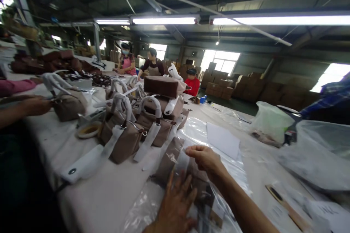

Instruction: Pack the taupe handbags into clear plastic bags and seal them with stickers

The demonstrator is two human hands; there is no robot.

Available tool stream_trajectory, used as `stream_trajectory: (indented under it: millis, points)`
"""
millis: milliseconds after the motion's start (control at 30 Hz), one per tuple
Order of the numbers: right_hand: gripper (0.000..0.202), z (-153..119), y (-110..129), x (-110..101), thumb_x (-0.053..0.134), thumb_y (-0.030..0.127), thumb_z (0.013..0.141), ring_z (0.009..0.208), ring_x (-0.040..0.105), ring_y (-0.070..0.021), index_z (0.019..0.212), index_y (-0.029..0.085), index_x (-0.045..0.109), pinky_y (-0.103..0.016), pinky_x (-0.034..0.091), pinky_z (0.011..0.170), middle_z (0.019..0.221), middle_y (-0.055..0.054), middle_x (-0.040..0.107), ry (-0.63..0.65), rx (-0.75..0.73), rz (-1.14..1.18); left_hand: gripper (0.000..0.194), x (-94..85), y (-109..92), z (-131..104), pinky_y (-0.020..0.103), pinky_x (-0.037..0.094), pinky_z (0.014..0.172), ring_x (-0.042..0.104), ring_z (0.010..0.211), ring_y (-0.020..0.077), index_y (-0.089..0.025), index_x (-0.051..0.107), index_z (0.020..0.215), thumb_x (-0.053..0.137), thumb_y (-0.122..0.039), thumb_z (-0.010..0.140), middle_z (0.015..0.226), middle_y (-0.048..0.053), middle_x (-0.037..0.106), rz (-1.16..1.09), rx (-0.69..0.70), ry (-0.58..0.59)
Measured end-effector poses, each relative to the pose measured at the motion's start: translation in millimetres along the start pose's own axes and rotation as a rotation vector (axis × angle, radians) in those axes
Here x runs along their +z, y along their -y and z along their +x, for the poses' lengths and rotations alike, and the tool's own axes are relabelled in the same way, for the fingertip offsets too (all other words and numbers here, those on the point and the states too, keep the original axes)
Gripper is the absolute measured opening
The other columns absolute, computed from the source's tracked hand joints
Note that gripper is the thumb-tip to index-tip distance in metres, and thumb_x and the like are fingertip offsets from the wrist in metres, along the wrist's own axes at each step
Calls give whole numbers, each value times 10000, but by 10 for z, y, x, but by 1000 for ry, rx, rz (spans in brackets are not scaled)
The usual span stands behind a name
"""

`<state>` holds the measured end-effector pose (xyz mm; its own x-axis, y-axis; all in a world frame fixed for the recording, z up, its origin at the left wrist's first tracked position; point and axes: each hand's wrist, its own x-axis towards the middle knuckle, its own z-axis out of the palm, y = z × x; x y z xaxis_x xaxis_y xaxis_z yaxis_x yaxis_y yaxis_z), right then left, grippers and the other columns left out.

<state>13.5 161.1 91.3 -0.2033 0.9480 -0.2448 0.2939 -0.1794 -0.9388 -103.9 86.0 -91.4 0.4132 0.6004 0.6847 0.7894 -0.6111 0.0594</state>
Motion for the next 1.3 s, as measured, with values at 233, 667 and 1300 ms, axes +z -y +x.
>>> stream_trajectory:
  millis: [233,667,1300]
  points:
    - [333,756,31,322,779,431,531,373,158,-40,657,194,581,-242,64,423,367,117,288,84,99,-127,293,564,-145,-62,628,114,1190,409,1380,358,-236,622,1096,667,-386,848,1253,59,663,201,8,-459]
    - [305,914,-65,265,764,439,600,355,181,-50,633,199,578,-235,102,397,345,115,270,-60,107,-225,221,578,-169,-26,592,106,1221,383,1407,330,-258,649,1051,672,-362,857,1261,40,669,126,-35,-477]
    - [385,1212,-343,333,765,475,656,787,661,-246,848,164,640,-280,421,601,817,-91,708,-364,-20,-782,708,574,-53,-164,647,197,1162,252,1450,413,-183,487,1373,541,-663,856,1505,151,431,51,88,-280]
